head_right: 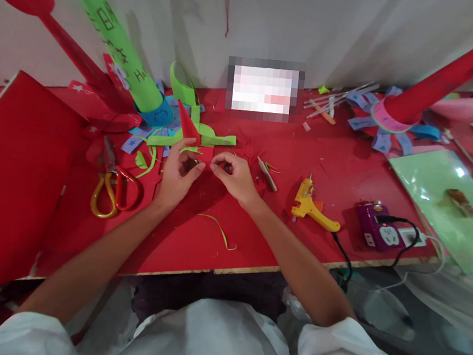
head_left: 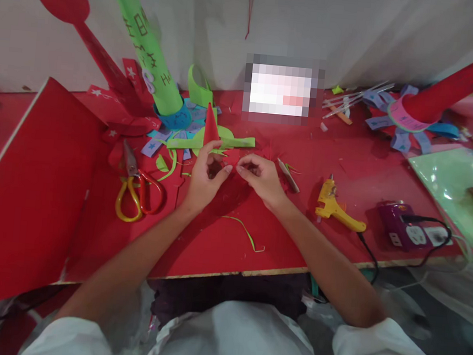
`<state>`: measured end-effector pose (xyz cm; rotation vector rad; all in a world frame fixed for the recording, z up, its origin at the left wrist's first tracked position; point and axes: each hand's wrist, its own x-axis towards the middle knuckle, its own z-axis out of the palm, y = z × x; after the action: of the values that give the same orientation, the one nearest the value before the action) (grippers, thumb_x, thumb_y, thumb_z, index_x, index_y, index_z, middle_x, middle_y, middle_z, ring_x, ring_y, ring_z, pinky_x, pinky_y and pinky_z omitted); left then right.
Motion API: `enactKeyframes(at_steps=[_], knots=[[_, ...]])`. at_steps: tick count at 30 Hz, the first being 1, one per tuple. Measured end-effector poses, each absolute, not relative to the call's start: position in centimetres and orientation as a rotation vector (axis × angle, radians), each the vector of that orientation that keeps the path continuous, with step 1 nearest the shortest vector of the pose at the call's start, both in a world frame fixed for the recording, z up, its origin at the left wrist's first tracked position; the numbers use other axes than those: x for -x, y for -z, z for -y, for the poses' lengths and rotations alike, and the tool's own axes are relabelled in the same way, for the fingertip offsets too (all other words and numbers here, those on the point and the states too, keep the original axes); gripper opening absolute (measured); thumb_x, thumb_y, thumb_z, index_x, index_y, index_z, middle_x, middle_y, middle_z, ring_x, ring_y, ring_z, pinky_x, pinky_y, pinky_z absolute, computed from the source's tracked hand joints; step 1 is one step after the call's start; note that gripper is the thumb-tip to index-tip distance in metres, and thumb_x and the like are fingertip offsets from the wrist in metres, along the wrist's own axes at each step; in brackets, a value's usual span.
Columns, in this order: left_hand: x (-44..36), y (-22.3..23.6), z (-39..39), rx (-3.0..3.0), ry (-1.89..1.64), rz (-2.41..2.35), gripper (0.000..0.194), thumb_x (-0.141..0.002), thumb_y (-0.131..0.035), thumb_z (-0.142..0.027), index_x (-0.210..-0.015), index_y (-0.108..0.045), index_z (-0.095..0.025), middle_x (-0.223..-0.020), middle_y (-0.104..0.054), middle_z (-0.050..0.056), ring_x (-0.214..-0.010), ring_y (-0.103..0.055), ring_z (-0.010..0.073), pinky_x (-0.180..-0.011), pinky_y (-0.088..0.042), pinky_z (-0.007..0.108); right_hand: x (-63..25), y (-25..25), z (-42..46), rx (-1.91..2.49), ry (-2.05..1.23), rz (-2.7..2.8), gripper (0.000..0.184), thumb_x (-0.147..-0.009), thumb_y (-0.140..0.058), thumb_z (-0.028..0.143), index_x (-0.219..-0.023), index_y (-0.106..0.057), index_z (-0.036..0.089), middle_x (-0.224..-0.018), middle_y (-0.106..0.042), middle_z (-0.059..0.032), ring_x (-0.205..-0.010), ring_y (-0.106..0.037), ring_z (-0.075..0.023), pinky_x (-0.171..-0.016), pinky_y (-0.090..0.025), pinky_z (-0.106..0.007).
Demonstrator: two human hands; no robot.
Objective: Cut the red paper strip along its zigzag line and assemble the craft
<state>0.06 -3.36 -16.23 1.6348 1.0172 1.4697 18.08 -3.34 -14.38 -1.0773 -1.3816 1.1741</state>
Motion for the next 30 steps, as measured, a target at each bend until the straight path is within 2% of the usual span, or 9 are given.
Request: enactKeyframes(at_steps=[5, 11, 24, 30], knots=[[0.03, 16.1, 3.45, -1.685, -1.474, -1.045, 0.055, -0.098, -0.078, -0.056, -0.142, -0.059, -0.029, -0.097, -0.065, 0.001, -0.081, -0.062, 0.0134, -0.067, -0.049, 0.026, -18.07, 14.52, 3.22, 1.072, -1.096, 1.48, 0.016, -0.086, -0.073, 0.038, -0.087, -0.072, 0.023, -0.091, -0.076, -0.0043, -0.085, -0.068, -0.0208, -0.077, -0.052, -0.036], [-0.13, 15.89, 3.83, -1.709, -1.449, -1.079, 0.058, -0.098, -0.074, -0.064, -0.142, -0.059, -0.03, -0.101, -0.065, 0.002, -0.083, -0.063, 0.014, -0.07, -0.05, 0.027, -17.97, 14.41, 3.39, 1.072, -1.085, 1.481, 0.017, -0.088, -0.07, 0.04, -0.088, -0.068, 0.023, -0.093, -0.074, -0.0037, -0.084, -0.066, -0.0199, -0.076, -0.051, -0.035], [-0.16, 15.85, 3.88, -1.692, -1.436, -1.103, 0.055, -0.098, -0.076, -0.06, -0.14, -0.06, -0.029, -0.099, -0.064, 0.002, -0.078, -0.061, 0.0139, -0.067, -0.048, 0.027, -18.15, 14.59, 3.33, 1.092, -1.1, 1.461, 0.014, -0.086, -0.072, 0.036, -0.089, -0.069, 0.023, -0.095, -0.075, -0.0039, -0.087, -0.067, -0.0211, -0.079, -0.052, -0.036], [0.0, 16.12, 3.68, -1.679, -1.438, -1.1, 0.06, -0.096, -0.076, -0.065, -0.141, -0.059, -0.03, -0.099, -0.064, 0.002, -0.08, -0.061, 0.0139, -0.068, -0.049, 0.027, -18.49, 13.88, 3.48, 1.074, -1.139, 1.401, 0.011, -0.09, -0.069, 0.033, -0.091, -0.071, 0.023, -0.09, -0.071, -0.0029, -0.081, -0.062, -0.0179, -0.07, -0.047, -0.031]])
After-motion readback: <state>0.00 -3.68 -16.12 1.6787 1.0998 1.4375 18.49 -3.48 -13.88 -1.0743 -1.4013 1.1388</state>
